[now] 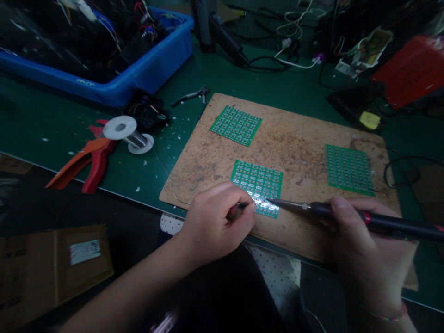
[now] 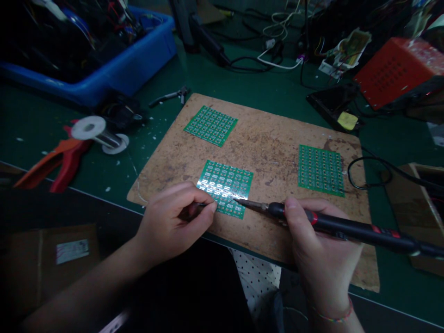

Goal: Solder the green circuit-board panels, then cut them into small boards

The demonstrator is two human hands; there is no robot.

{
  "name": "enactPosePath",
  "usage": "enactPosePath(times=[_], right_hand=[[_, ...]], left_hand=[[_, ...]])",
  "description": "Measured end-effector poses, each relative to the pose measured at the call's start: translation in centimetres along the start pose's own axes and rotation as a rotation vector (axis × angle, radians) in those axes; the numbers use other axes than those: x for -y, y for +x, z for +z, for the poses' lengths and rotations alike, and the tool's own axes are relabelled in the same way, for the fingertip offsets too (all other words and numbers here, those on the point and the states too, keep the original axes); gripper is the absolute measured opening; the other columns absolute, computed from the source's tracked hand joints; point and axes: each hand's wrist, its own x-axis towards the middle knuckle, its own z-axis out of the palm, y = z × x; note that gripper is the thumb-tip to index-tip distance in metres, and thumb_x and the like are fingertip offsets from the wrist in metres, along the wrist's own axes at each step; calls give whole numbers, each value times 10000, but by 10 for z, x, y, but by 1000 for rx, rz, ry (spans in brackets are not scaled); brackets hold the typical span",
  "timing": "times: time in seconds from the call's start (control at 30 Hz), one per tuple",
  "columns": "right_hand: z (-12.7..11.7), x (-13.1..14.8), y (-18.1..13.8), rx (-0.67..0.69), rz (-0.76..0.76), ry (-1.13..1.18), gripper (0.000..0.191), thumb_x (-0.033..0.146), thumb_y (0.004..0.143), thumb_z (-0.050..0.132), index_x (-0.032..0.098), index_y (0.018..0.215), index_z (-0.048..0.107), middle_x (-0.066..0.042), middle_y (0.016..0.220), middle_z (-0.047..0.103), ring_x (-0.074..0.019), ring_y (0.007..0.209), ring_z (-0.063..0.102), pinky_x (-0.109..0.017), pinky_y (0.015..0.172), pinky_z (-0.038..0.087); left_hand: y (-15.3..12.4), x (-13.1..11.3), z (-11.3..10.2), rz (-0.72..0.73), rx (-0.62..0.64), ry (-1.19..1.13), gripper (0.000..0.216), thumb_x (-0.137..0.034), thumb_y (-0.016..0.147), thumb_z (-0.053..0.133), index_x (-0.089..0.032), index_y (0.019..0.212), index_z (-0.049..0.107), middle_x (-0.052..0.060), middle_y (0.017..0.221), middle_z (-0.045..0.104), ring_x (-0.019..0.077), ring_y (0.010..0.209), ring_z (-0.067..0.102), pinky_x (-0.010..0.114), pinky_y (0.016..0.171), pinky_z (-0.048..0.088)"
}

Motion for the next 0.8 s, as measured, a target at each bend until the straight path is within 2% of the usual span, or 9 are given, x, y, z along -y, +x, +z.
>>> enactPosePath(times=[0.17, 0.4, 0.8], right_hand=[[2, 0, 0, -66, 81, 147, 217, 375, 694, 777, 196, 669, 657, 29, 637, 624, -109, 534, 540, -270, 503, 385], [2, 0, 0, -28, 70, 113, 229, 385, 697, 777, 194, 662, 655, 28, 627, 631, -111, 540, 543, -267, 514, 397], [1, 2, -1, -15, 19, 81, 204, 374, 717, 761, 208, 655, 659, 38, 622, 627, -106, 541, 541, -274, 529, 397]], left_hand=[[1, -2, 0, -13, -37, -21, 102, -101, 793, 611, -163, 712, 621, -39, 614, 495, 83, 584, 469, 242, 559, 351], [1, -1, 3, -1, 28, 20, 90, -128, 807, 598, -168, 732, 630, -29, 635, 521, 96, 602, 490, 251, 573, 355], [0, 0, 6, 5, 19, 50, 93, -138, 807, 593, -175, 728, 626, -28, 629, 520, 103, 599, 495, 253, 562, 351]])
